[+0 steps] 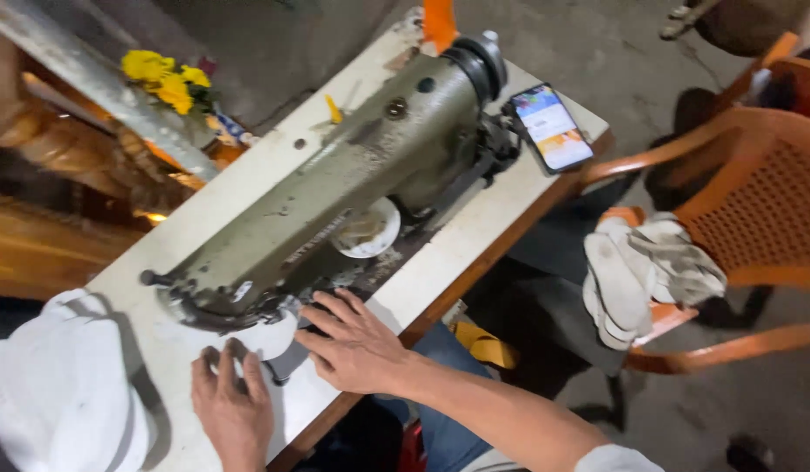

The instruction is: Stitching shoe insole components together using an industrial sewing machine.

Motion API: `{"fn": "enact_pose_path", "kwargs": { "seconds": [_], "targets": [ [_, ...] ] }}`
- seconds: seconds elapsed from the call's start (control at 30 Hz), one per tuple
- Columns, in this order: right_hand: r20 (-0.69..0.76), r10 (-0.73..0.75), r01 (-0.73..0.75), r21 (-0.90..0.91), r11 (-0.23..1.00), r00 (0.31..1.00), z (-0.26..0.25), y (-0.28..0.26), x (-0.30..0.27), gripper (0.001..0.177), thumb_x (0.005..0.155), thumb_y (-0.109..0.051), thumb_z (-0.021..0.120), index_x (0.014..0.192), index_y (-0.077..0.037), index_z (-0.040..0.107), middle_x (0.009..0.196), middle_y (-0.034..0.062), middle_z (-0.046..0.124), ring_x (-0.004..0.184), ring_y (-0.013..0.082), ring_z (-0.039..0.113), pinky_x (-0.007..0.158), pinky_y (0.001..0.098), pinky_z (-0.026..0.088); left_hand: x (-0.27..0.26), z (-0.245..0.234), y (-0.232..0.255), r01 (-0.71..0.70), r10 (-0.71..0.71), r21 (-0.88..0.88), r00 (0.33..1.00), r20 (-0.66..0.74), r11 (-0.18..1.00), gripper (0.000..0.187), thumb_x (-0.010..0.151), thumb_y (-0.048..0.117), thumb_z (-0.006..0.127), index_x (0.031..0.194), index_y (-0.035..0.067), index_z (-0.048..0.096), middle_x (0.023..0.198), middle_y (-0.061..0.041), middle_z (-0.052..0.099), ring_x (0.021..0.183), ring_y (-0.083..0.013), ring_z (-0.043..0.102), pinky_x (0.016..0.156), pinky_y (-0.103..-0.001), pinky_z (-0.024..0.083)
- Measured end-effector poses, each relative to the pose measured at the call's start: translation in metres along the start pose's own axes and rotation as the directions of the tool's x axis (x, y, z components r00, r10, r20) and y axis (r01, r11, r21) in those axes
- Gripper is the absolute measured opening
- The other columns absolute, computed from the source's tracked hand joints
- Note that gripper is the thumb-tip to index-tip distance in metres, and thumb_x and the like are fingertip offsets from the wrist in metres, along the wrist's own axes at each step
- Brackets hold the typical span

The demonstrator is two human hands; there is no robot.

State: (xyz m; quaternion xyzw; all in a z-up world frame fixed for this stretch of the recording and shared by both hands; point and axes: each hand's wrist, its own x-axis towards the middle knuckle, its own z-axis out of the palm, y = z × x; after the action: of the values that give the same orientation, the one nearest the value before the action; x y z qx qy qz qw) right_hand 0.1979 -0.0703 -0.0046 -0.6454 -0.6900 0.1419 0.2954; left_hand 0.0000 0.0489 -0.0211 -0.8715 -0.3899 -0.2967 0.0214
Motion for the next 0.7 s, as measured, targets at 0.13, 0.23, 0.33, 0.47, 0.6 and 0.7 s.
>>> {"fn": "enact_pose_path", "kwargs": {
  "seconds": [0.13, 0.23, 0.33, 0.47, 0.6, 0.7],
  "targets": [
    [-0.052, -0.027, 0.026, -0.03, 0.999, 0.998, 0.006, 0.001, 0.0, 0.044, 0.105, -0.028, 0.043, 0.142, -0.01, 0.058, 0.16, 0.0164, 0.042, 0.153, 0.0368, 0.026, 0.124, 0.0592, 0.014, -0.011, -0.013, 0.01, -0.014, 0.014, -0.015, 0.999, -0.037, 1.0, 0.038, 0.106, 0.025, 0.058, 0.125, -0.006, 0.07, 0.119, -0.027, 0.058, 0.108, -0.0417, 0.057, 0.088, -0.055, 0.049],
    [-0.075, -0.056, 0.055, -0.022, 0.998, 0.996, 0.004, 0.0, 0.0, 0.041, 0.105, -0.025, 0.045, 0.14, -0.009, 0.058, 0.158, 0.0182, 0.043, 0.151, 0.0396, 0.028, 0.121, 0.0622, 0.018, -0.023, -0.016, 0.013, 0.193, -0.193, 0.009, 0.973, 0.124, 0.981, 0.045, 0.102, 0.038, 0.053, 0.134, 0.008, 0.065, 0.147, -0.025, 0.054, 0.146, -0.0505, 0.041, 0.112, -0.061, 0.037],
    [-0.067, -0.058, 0.057, -0.009, 0.998, 0.996, -0.001, -0.001, 0.001, 0.039, 0.105, -0.025, 0.049, 0.138, -0.009, 0.06, 0.158, 0.0191, 0.042, 0.151, 0.0409, 0.027, 0.121, 0.0635, 0.017, -0.026, -0.015, 0.014, 0.056, -0.056, 0.034, 0.998, 0.008, 0.998, 0.043, 0.096, 0.034, 0.063, 0.127, 0.003, 0.068, 0.138, -0.026, 0.061, 0.133, -0.0471, 0.053, 0.105, -0.056, 0.046],
    [-0.032, -0.015, 0.014, -0.035, 0.999, 0.999, 0.004, -0.001, 0.003, 0.042, 0.104, -0.028, 0.049, 0.141, -0.009, 0.058, 0.159, 0.0175, 0.041, 0.152, 0.0379, 0.024, 0.123, 0.0597, 0.011, -0.029, -0.015, 0.016, 0.162, -0.168, 0.066, 0.981, 0.099, 0.985, 0.052, 0.097, 0.044, 0.058, 0.134, 0.009, 0.065, 0.147, -0.021, 0.057, 0.141, -0.0394, 0.049, 0.112, -0.054, 0.038],
    [0.0, 0.022, -0.022, -0.125, 0.992, 1.0, 0.014, 0.003, 0.004, 0.048, 0.104, -0.034, 0.044, 0.147, -0.014, 0.053, 0.161, 0.0128, 0.039, 0.152, 0.034, 0.024, 0.125, 0.0561, 0.01, -0.027, -0.024, 0.024, 0.128, -0.137, 0.09, 0.985, 0.1, 0.988, 0.049, 0.099, 0.042, 0.059, 0.13, 0.005, 0.068, 0.14, -0.024, 0.059, 0.128, -0.0402, 0.056, 0.103, -0.053, 0.045],
    [-0.052, -0.009, -0.001, -0.191, 0.982, 0.999, 0.022, 0.008, 0.003, 0.049, 0.104, -0.035, 0.046, 0.146, -0.012, 0.055, 0.16, 0.011, 0.042, 0.151, 0.033, 0.028, 0.124, 0.0545, 0.015, -0.022, -0.037, 0.036, -0.006, 0.005, 0.077, 1.0, 0.021, 0.997, 0.042, 0.101, 0.037, 0.06, 0.123, 0.003, 0.068, 0.124, -0.024, 0.062, 0.109, -0.04, 0.062, 0.087, -0.051, 0.051]
  ]
}}
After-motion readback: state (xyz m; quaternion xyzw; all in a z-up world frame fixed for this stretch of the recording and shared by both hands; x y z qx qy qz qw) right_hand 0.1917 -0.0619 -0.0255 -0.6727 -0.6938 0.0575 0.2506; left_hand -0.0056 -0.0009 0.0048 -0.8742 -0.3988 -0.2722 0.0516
